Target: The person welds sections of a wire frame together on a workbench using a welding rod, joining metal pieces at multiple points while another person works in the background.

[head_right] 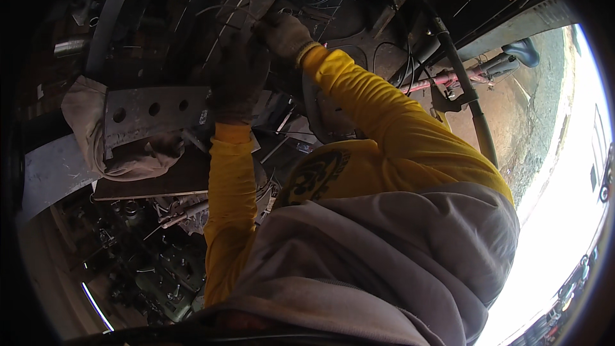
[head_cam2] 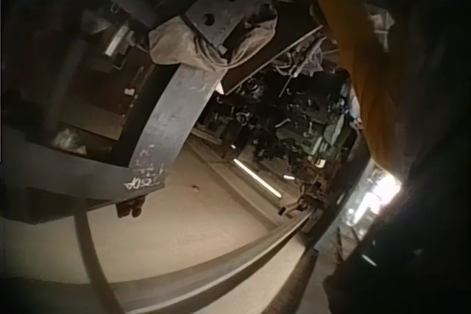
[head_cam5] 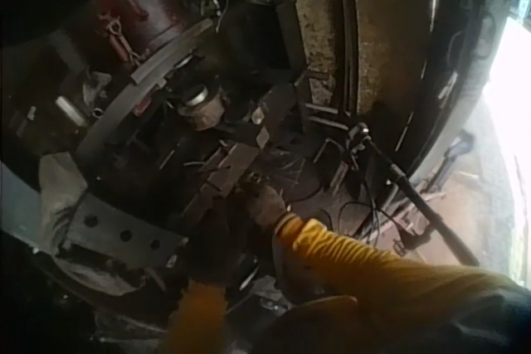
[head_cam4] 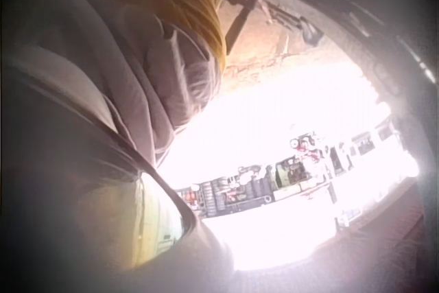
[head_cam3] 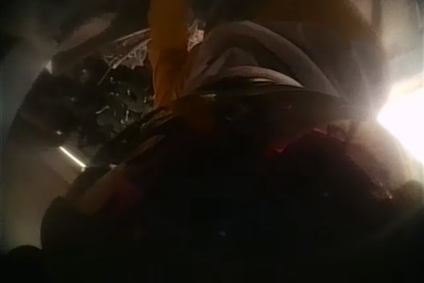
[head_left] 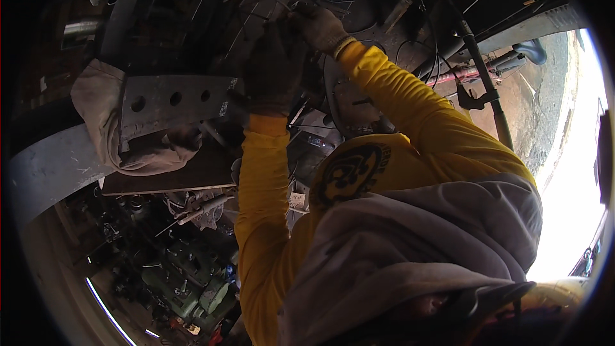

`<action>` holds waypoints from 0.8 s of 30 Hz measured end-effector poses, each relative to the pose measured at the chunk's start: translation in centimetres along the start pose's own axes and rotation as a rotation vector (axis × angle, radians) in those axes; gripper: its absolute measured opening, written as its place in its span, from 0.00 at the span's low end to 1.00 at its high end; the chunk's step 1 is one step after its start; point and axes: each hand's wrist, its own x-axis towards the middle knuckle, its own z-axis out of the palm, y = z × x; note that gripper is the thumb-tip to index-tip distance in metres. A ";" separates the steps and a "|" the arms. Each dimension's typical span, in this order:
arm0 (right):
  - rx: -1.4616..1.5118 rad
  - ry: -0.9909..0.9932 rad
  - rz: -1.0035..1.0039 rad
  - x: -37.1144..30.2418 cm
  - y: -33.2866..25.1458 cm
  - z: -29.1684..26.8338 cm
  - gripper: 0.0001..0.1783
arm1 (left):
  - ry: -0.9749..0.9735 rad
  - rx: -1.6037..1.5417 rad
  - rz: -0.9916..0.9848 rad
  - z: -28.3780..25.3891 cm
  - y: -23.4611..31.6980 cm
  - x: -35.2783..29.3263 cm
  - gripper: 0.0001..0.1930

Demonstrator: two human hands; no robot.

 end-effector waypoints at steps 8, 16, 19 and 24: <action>-0.202 0.094 -0.033 5.7 8.1 1.4 0.18 | -0.217 0.059 0.035 5.2 -2.7 0.7 0.16; -0.707 -0.086 -0.321 3.2 0.2 2.0 0.20 | -0.248 0.138 0.120 3.4 -9.4 0.4 0.14; -0.585 -0.038 -0.216 3.6 0.7 2.4 0.19 | -0.262 0.176 0.121 2.7 -8.6 0.9 0.14; -0.589 -0.014 -0.287 4.9 1.0 3.1 0.17 | -0.138 0.094 0.174 2.7 -9.4 0.7 0.14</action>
